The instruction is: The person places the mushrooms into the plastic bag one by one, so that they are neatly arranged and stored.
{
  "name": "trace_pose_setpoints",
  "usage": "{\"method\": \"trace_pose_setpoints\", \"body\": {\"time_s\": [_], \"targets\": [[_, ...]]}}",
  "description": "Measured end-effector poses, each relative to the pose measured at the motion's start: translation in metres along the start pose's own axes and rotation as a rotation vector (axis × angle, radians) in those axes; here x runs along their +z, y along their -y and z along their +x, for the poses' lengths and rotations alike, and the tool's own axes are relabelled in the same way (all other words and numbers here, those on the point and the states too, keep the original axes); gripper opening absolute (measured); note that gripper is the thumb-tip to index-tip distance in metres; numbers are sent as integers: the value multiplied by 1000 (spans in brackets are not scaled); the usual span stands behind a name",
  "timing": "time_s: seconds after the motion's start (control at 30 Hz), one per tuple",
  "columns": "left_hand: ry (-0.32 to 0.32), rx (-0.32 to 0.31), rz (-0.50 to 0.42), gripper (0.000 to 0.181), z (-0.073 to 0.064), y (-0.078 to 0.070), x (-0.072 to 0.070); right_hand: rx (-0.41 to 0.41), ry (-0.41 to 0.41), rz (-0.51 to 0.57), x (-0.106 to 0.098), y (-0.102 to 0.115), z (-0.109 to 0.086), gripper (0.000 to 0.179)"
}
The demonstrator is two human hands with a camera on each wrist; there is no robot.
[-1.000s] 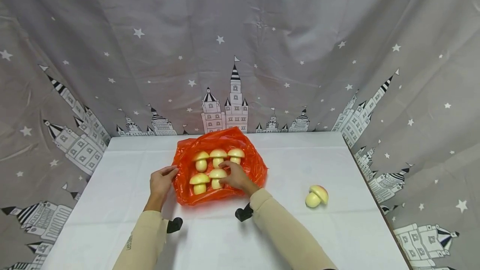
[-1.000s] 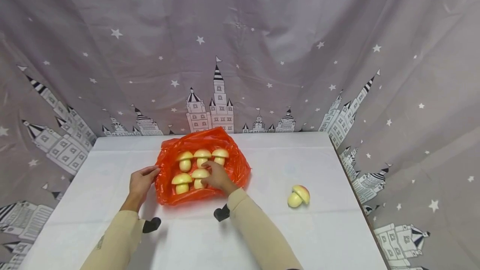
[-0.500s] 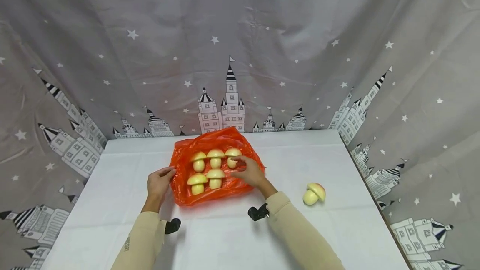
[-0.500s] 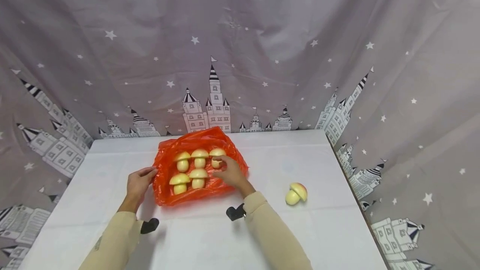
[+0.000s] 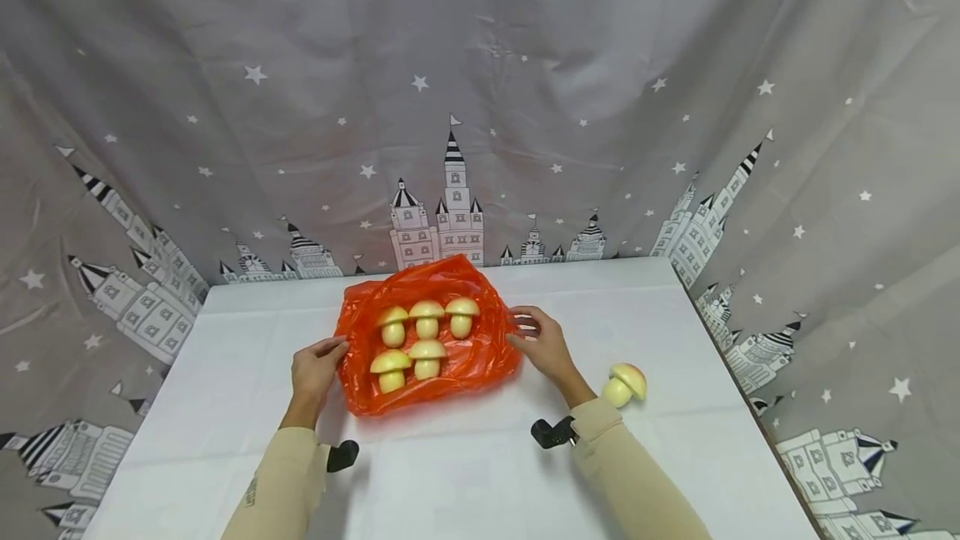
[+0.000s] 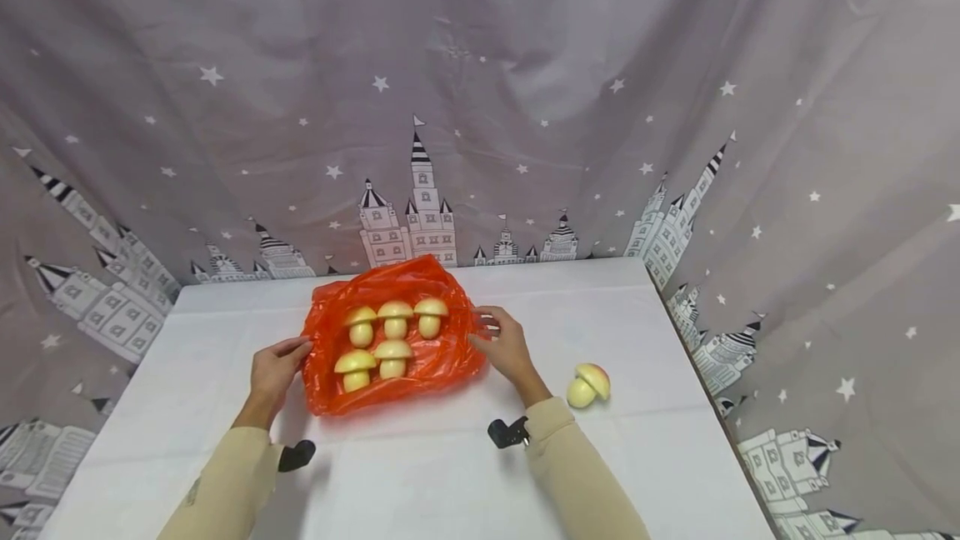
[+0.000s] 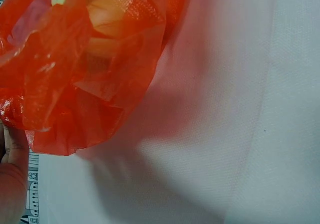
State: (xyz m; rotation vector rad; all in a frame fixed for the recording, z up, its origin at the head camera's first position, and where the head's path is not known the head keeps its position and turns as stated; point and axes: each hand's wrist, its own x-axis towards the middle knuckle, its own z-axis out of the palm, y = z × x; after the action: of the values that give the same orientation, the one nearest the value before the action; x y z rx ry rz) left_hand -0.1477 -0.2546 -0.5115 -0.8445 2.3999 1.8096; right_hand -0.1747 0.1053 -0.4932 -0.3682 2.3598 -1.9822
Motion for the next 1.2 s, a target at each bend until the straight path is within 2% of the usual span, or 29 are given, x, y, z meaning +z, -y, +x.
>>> {"method": "trace_pose_setpoints", "body": {"time_s": [0.13, 0.23, 0.37, 0.5, 0.6, 0.73, 0.9, 1.07, 1.2], "targets": [[-1, 5, 7, 39, 0, 0, 0, -37, -53, -48, -16, 8, -11, 42], [2, 4, 5, 39, -1, -1, 1, -34, -112, -91, -28, -4, -14, 41], [1, -4, -5, 38, -1, -2, 0, -11, -165, -79, -46, -24, -16, 43], [2, -18, -11, 38, 0, -2, 0, 0, -168, -83, -59, -8, -26, 44], [3, -21, -11, 39, -1, -3, 1, -5, -183, -109, -69, -9, -31, 44], [4, -18, -11, 39, -2, -2, 1, -44, -210, -157, -82, -29, -31, 44], [4, -24, -21, 39, -1, -2, 1, -85, -200, -260, -98, -30, -40, 44], [-2, -27, -20, 38, 0, -1, 2, -72, -237, -330, -112, -36, -51, 42], [-12, -28, -18, 37, 1, -1, 2, -58, -273, -341, -120, -44, -59, 42]]}}
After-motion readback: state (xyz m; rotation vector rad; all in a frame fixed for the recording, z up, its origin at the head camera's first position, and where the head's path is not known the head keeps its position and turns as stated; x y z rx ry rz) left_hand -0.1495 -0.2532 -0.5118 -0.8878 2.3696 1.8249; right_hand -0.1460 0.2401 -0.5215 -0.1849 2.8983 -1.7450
